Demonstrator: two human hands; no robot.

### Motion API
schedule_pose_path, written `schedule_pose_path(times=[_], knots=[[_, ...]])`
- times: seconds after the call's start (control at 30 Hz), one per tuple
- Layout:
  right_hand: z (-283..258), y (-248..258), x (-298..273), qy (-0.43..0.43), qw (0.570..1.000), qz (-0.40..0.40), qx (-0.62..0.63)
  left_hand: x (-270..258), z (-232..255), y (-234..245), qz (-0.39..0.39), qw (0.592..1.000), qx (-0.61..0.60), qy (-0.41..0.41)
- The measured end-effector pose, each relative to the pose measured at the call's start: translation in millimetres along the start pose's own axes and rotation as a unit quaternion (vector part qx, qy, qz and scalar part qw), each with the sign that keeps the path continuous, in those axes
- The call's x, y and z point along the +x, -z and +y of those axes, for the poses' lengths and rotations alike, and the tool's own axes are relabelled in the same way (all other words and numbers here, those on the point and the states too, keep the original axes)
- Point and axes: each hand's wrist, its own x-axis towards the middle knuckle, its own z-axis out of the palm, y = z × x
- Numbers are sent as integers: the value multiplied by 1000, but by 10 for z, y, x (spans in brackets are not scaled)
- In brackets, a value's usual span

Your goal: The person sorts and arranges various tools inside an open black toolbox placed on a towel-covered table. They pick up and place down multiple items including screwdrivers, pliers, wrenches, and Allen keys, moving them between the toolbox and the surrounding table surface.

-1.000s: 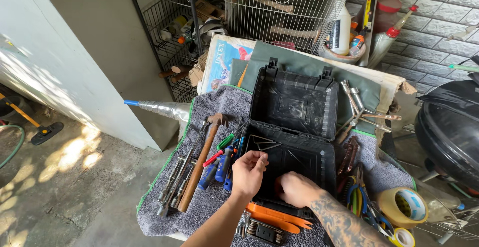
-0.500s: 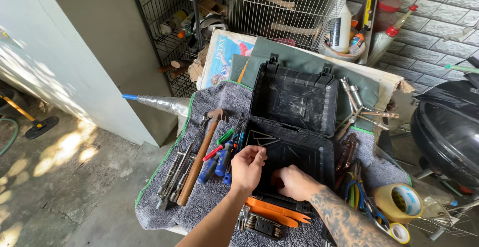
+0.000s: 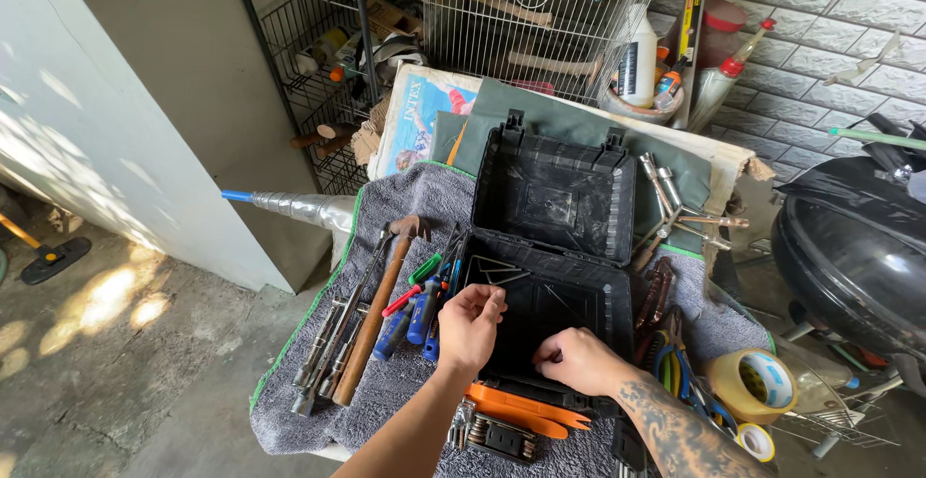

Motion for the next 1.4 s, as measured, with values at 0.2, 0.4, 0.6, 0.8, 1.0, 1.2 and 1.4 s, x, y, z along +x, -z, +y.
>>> schedule_pose_path(times=[0.2, 0.4, 0.6, 0.8, 1.0, 1.2, 1.4], knots=[[-62, 14, 4, -9, 994, 71, 83, 16, -29, 2, -9, 1000, 1, -3], [-274, 127, 94, 51, 954, 163, 248, 72, -104, -5, -119, 992, -9, 30], [-536, 274, 88, 43, 939, 209, 269, 175, -20, 0, -125, 982, -136, -27], [-524, 385, 11, 35, 906, 246, 343, 425, 438, 158, -45, 993, -95, -57], [-510, 477, -6, 30, 887, 268, 375, 471, 707, 147, -5, 989, -131, -68], [-554, 537, -27, 34, 876, 271, 398, 454, 717, -49, -79, 960, -267, -44], [-600, 589, -105, 16, 882, 273, 385, 380, 741, -74, -78, 980, -179, 24]])
